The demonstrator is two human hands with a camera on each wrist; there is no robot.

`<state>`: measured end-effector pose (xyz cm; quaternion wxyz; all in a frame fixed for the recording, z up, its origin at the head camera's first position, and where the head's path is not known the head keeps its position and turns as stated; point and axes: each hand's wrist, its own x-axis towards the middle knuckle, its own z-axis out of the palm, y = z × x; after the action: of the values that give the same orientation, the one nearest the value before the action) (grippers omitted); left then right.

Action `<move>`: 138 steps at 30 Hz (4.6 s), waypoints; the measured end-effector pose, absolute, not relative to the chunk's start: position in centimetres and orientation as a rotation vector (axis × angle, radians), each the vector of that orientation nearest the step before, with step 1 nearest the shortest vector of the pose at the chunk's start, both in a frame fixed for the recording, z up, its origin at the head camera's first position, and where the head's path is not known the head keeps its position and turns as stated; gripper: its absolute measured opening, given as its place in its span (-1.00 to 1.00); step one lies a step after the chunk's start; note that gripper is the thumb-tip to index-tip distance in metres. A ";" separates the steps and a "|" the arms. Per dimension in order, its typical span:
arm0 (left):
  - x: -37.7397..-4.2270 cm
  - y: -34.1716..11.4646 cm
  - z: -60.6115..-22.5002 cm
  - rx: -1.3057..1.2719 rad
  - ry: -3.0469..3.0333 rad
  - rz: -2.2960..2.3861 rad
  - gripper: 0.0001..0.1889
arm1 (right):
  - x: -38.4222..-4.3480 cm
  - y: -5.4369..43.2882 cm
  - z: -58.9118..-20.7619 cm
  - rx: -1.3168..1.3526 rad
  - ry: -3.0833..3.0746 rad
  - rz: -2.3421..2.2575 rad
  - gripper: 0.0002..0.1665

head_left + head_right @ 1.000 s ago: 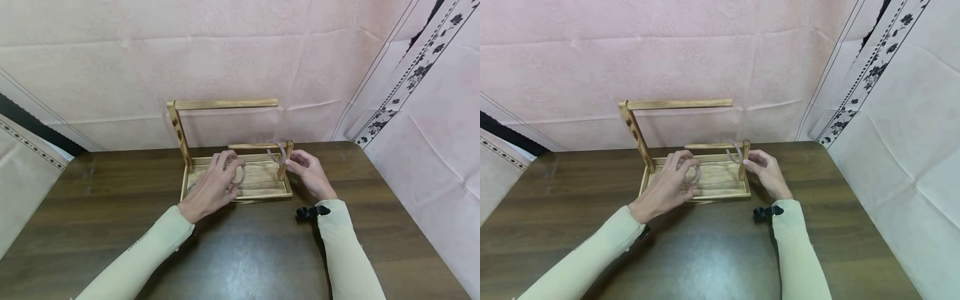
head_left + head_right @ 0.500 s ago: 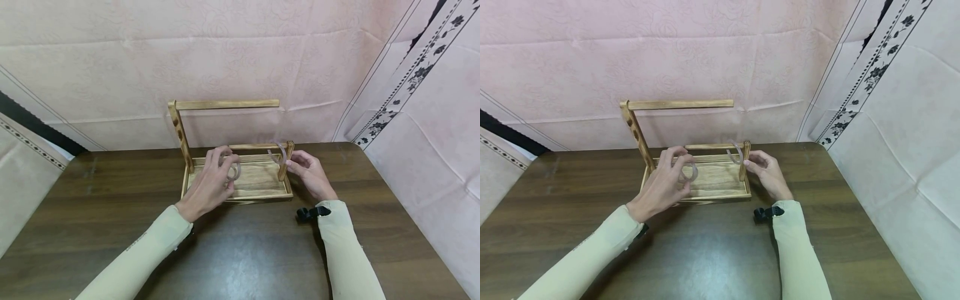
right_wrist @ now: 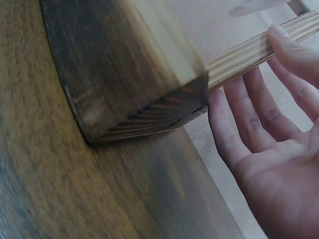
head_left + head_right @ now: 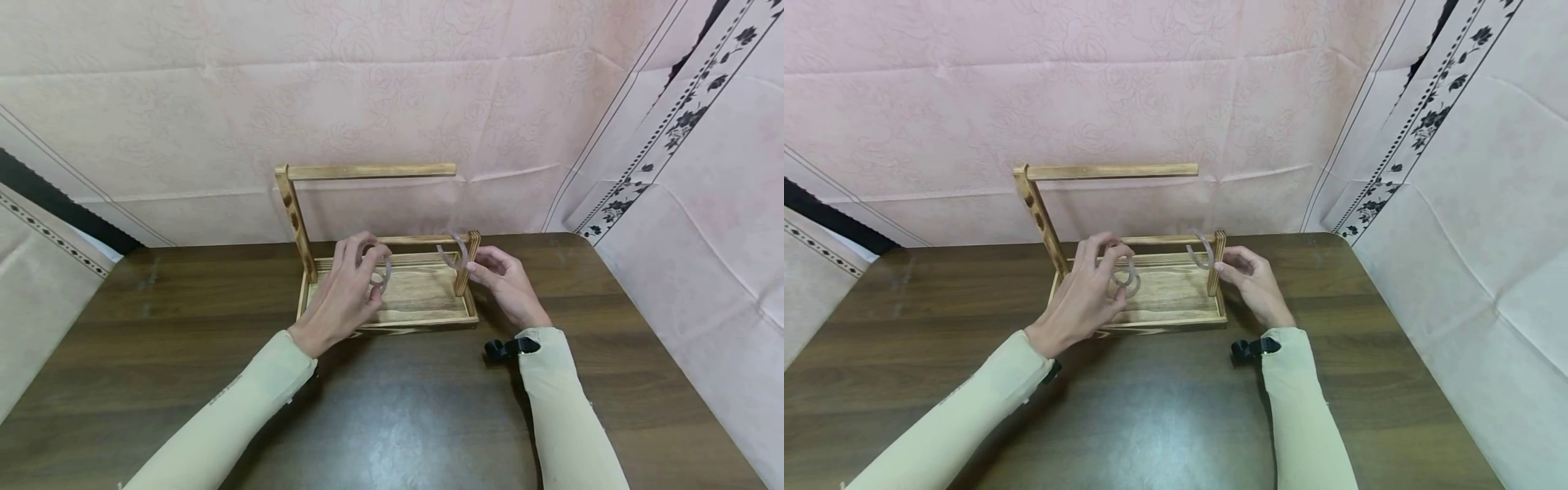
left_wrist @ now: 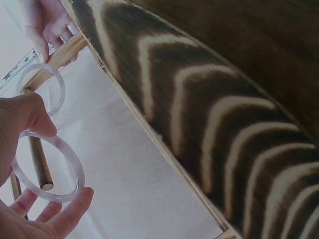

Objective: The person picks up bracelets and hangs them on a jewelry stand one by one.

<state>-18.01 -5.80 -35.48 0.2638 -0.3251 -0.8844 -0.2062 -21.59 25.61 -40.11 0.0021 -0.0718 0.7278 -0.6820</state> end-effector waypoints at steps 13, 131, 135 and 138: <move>-18.6 -5.4 -35.2 -0.899 -2.363 -0.571 -0.40 | -21.7 25.7 -40.2 -0.238 2.275 -2.142 -0.70; -20.5 -1.1 -35.3 -0.957 -2.412 -0.531 -0.28 | -21.7 25.6 -40.5 -0.231 2.267 -2.153 -0.72; -20.5 -1.2 -35.2 -0.959 -2.411 -0.520 -0.27 | -21.7 25.6 -40.4 -0.229 2.263 -2.154 -0.72; -20.5 -1.3 -35.2 -0.959 -2.413 -0.519 -0.26 | -21.6 25.6 -40.4 -0.229 2.261 -2.156 -0.72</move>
<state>-20.46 -1.25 -35.19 0.2443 -0.3513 -0.8837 -0.1899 -21.61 25.60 -40.40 0.0046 -0.0731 0.7217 -0.6883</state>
